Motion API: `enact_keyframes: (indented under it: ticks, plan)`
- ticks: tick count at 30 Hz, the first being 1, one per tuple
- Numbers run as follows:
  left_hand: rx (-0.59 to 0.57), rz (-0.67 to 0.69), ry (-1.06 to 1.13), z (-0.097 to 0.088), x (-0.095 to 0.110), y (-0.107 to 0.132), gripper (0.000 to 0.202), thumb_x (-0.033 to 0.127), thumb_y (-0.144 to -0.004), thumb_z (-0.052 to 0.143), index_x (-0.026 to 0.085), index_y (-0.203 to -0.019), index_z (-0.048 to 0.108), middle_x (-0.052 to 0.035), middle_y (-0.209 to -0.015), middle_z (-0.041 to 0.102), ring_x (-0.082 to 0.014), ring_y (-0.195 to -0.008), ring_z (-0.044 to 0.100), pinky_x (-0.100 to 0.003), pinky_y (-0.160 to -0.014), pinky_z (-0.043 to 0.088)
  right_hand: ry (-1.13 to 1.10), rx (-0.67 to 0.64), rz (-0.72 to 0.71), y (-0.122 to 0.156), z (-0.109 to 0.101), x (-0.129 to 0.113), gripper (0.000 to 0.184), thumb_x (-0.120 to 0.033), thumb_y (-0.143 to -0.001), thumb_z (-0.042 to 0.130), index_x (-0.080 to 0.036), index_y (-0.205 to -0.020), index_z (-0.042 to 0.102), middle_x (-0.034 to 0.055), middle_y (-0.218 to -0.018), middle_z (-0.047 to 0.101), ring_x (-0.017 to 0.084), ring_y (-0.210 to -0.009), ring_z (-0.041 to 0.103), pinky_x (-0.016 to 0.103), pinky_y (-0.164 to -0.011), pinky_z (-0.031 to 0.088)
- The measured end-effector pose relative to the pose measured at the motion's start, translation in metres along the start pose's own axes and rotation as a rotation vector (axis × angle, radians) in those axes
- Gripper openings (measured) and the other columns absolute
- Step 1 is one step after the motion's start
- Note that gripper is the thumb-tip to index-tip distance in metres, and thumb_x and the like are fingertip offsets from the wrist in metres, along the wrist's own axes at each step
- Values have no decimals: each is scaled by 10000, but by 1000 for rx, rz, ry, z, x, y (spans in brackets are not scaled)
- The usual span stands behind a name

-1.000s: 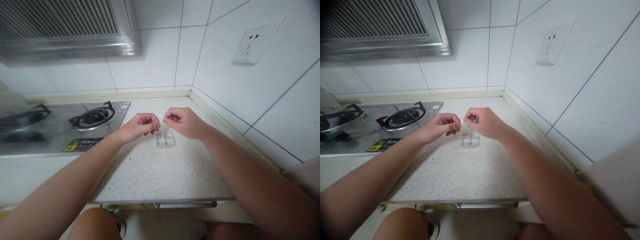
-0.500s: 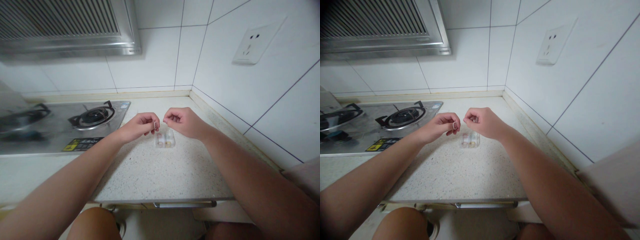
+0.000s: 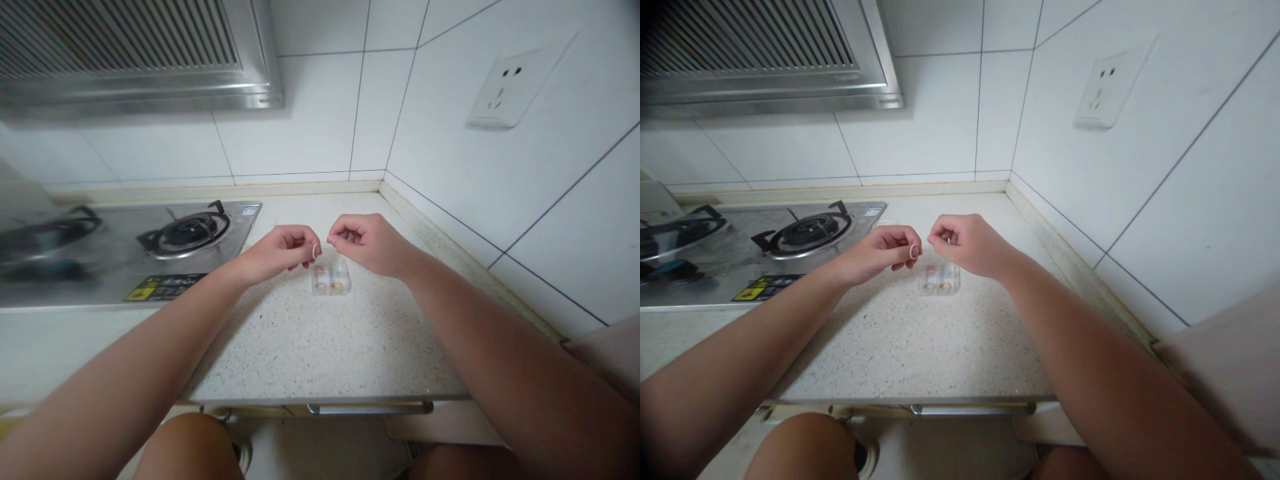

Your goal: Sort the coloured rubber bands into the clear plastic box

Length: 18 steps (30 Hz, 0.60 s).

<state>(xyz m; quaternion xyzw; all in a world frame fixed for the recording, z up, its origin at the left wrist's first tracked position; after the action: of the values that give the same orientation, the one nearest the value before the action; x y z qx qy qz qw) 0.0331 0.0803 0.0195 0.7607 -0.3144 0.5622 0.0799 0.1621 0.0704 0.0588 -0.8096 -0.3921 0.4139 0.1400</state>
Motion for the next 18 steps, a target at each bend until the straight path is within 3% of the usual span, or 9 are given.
enact_keyframes:
  ticks: [18]
  plan:
    - [14,-16,-14,0,2,0,269,390,-868,714,133,-833,641,-6,-672,617,-76,-562,492,-189,-481,345,27,10,19,0,-1,3,188,-314,-900,625,-154,-819,685,-4,-662,613,106,-598,507,259,-577,370]
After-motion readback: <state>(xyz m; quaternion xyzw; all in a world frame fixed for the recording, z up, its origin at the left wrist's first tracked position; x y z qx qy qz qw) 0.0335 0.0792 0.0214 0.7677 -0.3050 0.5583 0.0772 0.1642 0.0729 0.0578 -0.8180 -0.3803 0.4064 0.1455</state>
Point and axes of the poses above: each hand's wrist, its own y-axis away from the middle knuckle, its own z-axis out of the palm, x = y × z, the point moved 9 cm from there along -y, towards the middle knuckle
